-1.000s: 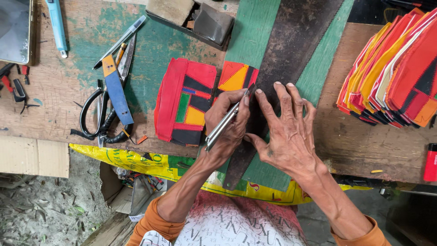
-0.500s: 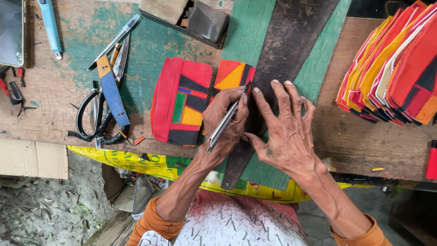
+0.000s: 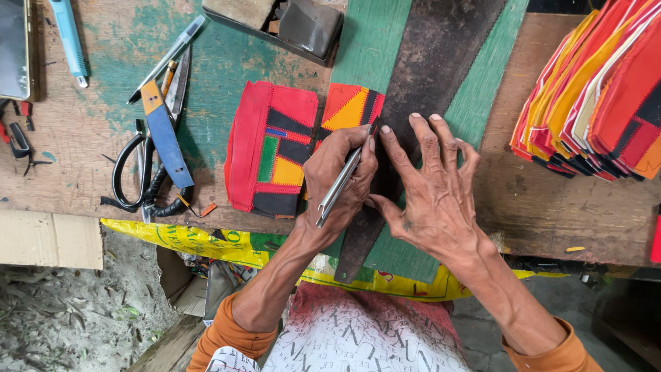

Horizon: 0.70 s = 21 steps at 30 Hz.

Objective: The person sharpens a metal tool on a sharpening stone, then uses the tool to press or mark a colorful patterned shoe insole. The person repeats the sharpening and pressing actions on multiple insoles.

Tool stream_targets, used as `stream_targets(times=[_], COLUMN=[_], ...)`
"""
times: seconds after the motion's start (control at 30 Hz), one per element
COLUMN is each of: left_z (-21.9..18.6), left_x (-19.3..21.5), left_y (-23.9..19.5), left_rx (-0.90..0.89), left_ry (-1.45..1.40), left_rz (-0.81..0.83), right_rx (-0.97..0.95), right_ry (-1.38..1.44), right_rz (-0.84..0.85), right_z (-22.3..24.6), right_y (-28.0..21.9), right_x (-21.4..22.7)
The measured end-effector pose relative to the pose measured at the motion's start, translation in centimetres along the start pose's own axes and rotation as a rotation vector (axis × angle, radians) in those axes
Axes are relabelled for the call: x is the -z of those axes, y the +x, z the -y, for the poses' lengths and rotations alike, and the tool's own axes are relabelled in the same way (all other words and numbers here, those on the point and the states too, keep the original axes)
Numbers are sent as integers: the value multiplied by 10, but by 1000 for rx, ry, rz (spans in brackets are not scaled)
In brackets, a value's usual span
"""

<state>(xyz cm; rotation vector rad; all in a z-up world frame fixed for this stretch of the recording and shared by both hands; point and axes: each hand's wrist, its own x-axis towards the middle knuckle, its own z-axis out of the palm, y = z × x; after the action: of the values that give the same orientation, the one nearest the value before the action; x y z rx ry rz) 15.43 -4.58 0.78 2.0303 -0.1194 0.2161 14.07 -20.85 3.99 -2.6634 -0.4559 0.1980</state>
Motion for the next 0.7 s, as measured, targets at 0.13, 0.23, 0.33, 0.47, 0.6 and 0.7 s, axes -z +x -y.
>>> stream_targets(times=[0.13,0.23,0.33,0.47,0.6,0.7], left_z=[-3,-3,-3,-6,-9,-9], left_x=[1,2,4,9,12,14], left_y=[2,4,6,9,13,11], left_rx=[-13,-44,-79,-66,-59,-72], left_ry=[26,55,111,133,135,120], left_rz=[3,11,42,118,165,180], right_rx=[-7,-9,-10,-12,-15,-25], right_ry=[-6,-10,-21,-51,-62,-58], right_rz=[8,8,19,32,41,51], right_z=[0,0,0,3,5,6], right_y=[0,0,0,-1,0,0], right_x=[0,0,-1,-3,-2,-3])
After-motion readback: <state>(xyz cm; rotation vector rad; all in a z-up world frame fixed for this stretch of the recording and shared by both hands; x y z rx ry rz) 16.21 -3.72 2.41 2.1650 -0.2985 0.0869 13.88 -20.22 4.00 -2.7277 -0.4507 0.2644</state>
